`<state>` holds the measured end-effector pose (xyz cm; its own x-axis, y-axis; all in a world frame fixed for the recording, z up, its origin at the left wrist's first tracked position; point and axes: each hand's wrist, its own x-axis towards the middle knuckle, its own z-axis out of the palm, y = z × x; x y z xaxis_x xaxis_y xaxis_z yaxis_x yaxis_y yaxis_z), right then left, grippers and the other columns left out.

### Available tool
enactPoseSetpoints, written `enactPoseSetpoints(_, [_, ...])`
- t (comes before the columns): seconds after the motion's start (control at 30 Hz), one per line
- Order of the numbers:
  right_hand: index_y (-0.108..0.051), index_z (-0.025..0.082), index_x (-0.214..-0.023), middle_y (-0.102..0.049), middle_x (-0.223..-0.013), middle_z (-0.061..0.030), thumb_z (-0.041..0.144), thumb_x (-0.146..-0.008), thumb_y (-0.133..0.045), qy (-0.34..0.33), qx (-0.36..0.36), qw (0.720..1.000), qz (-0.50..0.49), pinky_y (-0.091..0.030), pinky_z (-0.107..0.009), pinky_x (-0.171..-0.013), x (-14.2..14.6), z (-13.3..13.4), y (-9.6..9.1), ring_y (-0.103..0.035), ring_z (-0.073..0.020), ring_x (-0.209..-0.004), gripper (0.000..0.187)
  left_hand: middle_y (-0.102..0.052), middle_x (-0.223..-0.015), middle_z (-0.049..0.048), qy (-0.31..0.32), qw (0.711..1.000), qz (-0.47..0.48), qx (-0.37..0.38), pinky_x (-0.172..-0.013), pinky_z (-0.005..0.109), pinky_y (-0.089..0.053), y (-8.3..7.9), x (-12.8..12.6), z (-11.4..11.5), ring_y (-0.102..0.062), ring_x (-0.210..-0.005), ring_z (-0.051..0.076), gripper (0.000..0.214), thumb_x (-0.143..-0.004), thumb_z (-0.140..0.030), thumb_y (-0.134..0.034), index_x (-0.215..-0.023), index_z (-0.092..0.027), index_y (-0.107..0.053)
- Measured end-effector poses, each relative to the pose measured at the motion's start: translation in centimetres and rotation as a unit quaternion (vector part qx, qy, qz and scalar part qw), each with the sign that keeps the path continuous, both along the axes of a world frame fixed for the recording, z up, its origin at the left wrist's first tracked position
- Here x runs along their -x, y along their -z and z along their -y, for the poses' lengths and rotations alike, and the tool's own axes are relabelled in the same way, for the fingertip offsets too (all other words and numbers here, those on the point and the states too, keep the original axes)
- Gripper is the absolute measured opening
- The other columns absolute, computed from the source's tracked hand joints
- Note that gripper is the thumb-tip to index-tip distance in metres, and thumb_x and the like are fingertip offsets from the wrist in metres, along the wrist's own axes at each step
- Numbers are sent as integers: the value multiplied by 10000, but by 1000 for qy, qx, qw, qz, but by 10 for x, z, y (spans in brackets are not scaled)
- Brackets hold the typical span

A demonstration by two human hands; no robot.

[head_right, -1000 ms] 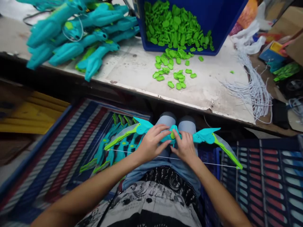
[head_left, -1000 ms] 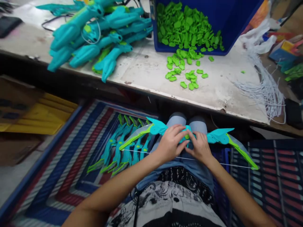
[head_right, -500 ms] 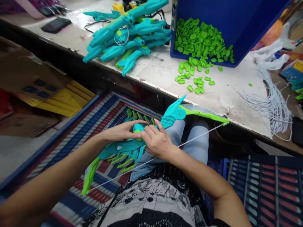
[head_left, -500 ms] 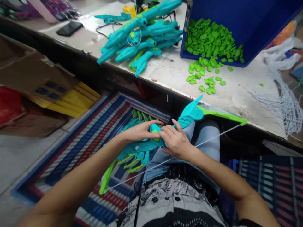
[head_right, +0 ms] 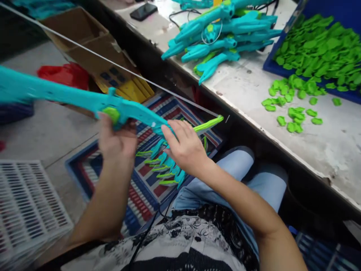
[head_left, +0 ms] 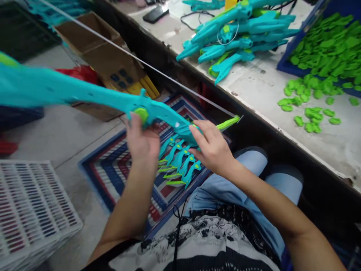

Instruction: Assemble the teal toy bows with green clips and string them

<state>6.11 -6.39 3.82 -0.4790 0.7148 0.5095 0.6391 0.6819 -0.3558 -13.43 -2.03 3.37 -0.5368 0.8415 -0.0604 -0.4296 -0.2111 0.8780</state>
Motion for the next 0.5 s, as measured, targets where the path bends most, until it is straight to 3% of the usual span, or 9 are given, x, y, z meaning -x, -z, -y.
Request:
enactPoseSetpoints(0.1, [-374, 147, -1410, -404, -1393, -192, 282, -924, -484, 41, 30, 994, 93, -239, -608, -1077, 23, -24, 29, -370, -326, -1275, 516, -659, -1127, -8, 22, 996, 51, 71, -832, 270, -527, 40, -22, 18, -617, -1038, 139, 261, -785, -409, -675, -958, -247, -566])
enactPoseSetpoints(0.2, [-378, 188, -1418, -523, -1254, -177, 173, -943, -384, 76, 61, 980, 173, -327, -524, -982, 27, -44, 61, -478, -279, -1088, 475, -649, -1179, 25, 99, 978, 32, 180, -878, 364, -536, 75, -30, 42, -595, -1139, 210, 325, -792, -527, -611, -966, -256, -572])
enactPoseSetpoints(0.27, [-408, 169, -1400, -577, -1139, -163, 142, -950, -333, 60, 69, 971, 220, -362, -451, -897, 22, -54, 79, -496, -255, -976, 457, -682, -1086, 74, 198, 942, -9, 270, -831, 434, -551, 92, -23, 59, -633, -1071, 278, 417, -742, -588, -628, -959, -234, -590])
enactPoseSetpoints(0.33, [-471, 146, -1346, -595, -1079, -153, 143, -955, -321, 25, 72, 963, 258, -359, -421, -855, 18, -62, 94, -490, -247, -930, 419, -701, -959, 101, 257, 901, -121, 329, -817, 486, -547, 102, -8, 75, -662, -977, 319, 449, -700, -597, -660, -935, -216, -620])
enactPoseSetpoints(0.37, [-501, 138, -1314, -601, -1059, -150, 143, -956, -321, 4, 76, 959, 274, -357, -416, -848, 17, -64, 100, -489, -246, -921, 401, -700, -956, 108, 254, 885, -205, 331, -862, 502, -528, 106, 2, 80, -654, -987, 326, 437, -697, -580, -671, -938, -217, -637])
enactPoseSetpoints(0.43, [-529, 122, -1280, -612, -1014, -144, 137, -958, -319, -35, 89, 949, 299, -363, -414, -836, 21, -67, 113, -497, -244, -905, 385, -666, -1112, 121, 214, 854, -378, 285, -1014, 514, -432, 114, 22, 82, -578, -1139, 335, 442, -696, -538, -690, -1013, -231, -656])
enactPoseSetpoints(0.5, [-522, 107, -1287, -620, -999, -143, 143, -958, -338, -69, 103, 942, 312, -384, -419, -826, 29, -68, 125, -515, -244, -897, 379, -567, -1316, 116, 234, 822, -459, 241, -1105, 502, -330, 126, 39, 72, -453, -1289, 338, 579, -656, -509, -728, -1156, -239, -619])
